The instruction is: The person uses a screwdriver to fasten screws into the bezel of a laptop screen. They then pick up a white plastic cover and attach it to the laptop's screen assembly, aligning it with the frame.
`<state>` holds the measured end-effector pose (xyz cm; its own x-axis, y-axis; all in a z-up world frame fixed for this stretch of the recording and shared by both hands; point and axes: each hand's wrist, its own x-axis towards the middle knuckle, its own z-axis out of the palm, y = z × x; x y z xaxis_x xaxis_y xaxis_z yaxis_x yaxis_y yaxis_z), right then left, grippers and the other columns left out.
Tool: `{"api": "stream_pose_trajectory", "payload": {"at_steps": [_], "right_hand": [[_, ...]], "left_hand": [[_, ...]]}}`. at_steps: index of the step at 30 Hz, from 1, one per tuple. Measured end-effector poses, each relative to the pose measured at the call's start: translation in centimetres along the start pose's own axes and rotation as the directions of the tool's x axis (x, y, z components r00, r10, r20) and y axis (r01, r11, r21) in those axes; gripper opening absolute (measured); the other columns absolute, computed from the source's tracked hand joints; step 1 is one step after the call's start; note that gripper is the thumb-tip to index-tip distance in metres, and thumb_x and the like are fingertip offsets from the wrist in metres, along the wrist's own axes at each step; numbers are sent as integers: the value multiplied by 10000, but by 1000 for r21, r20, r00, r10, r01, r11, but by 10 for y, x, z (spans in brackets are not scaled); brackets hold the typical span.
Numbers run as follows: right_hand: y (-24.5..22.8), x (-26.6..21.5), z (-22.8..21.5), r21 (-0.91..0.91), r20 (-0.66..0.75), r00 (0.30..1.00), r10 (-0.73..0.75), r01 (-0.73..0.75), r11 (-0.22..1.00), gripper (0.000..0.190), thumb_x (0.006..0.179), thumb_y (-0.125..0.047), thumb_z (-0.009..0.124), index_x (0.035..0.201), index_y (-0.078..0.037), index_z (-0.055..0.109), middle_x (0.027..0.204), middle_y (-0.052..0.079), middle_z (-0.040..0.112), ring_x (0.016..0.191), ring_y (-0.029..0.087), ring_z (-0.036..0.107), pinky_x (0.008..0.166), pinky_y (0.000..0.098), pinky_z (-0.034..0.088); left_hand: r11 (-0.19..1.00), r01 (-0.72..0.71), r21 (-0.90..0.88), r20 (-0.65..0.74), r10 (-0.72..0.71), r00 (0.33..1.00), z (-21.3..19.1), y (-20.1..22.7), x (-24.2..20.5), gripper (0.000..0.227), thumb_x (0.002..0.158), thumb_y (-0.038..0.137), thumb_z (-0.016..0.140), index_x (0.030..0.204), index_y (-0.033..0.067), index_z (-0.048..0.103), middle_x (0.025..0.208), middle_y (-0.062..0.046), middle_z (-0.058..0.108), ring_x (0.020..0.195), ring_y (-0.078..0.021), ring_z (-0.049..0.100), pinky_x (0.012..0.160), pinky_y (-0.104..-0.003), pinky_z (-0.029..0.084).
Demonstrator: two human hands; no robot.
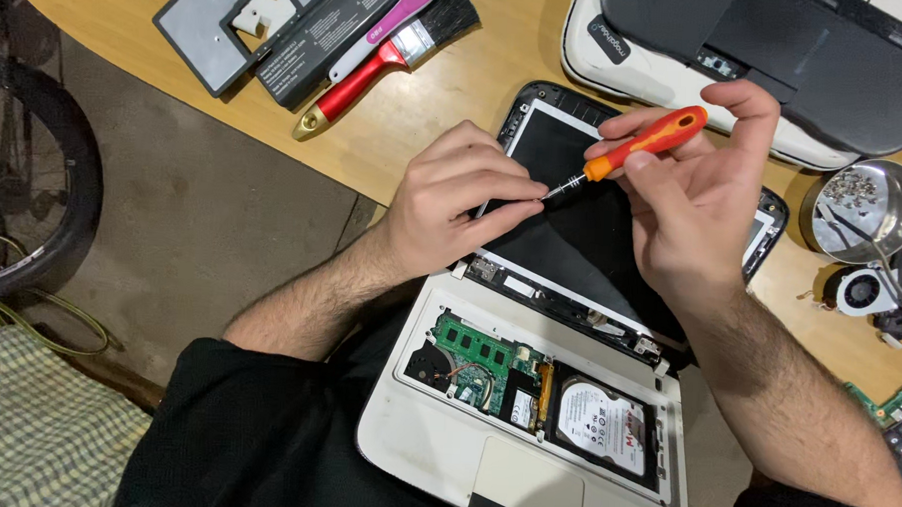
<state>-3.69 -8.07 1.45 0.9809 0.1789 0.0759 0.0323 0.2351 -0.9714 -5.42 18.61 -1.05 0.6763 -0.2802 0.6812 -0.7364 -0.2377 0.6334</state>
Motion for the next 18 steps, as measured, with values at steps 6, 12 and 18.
{"api": "stream_pose_trajectory", "payload": {"at_steps": [6, 12, 18], "right_hand": [[2, -4, -1, -15, 52, 992, -117, 118, 993, 567, 1274, 52, 672, 1652, -202, 336, 1393, 412, 697, 1217, 451, 754, 1238, 536, 675], [-15, -9, 13, -163, 79, 977, -198, 208, 964, 509, 1276, 170, 600, 1535, -156, 306, 1362, 430, 695, 1185, 494, 769, 1189, 558, 703], [-17, -14, 17, -218, 92, 955, -283, 297, 930, 569, 1228, 238, 605, 1514, -135, 284, 1315, 487, 677, 1147, 507, 764, 1129, 551, 723]], "left_hand": [[999, 30, -23, -27, -31, 999, 1, 0, 0, 151, 1087, 16, 1003, 1167, 1, 877, 1107, -128, 884, 1006, -314, 759, 946, -430, 635], [999, 37, -20, -33, -37, 999, 2, 0, 0, 170, 1066, 14, 1031, 1143, 9, 879, 1064, -114, 874, 974, -301, 746, 920, -424, 622], [998, 53, -16, -29, -53, 998, 2, 1, 0, 156, 1077, 27, 1019, 1140, 18, 876, 1055, -110, 862, 962, -304, 725, 911, -419, 603]]}}
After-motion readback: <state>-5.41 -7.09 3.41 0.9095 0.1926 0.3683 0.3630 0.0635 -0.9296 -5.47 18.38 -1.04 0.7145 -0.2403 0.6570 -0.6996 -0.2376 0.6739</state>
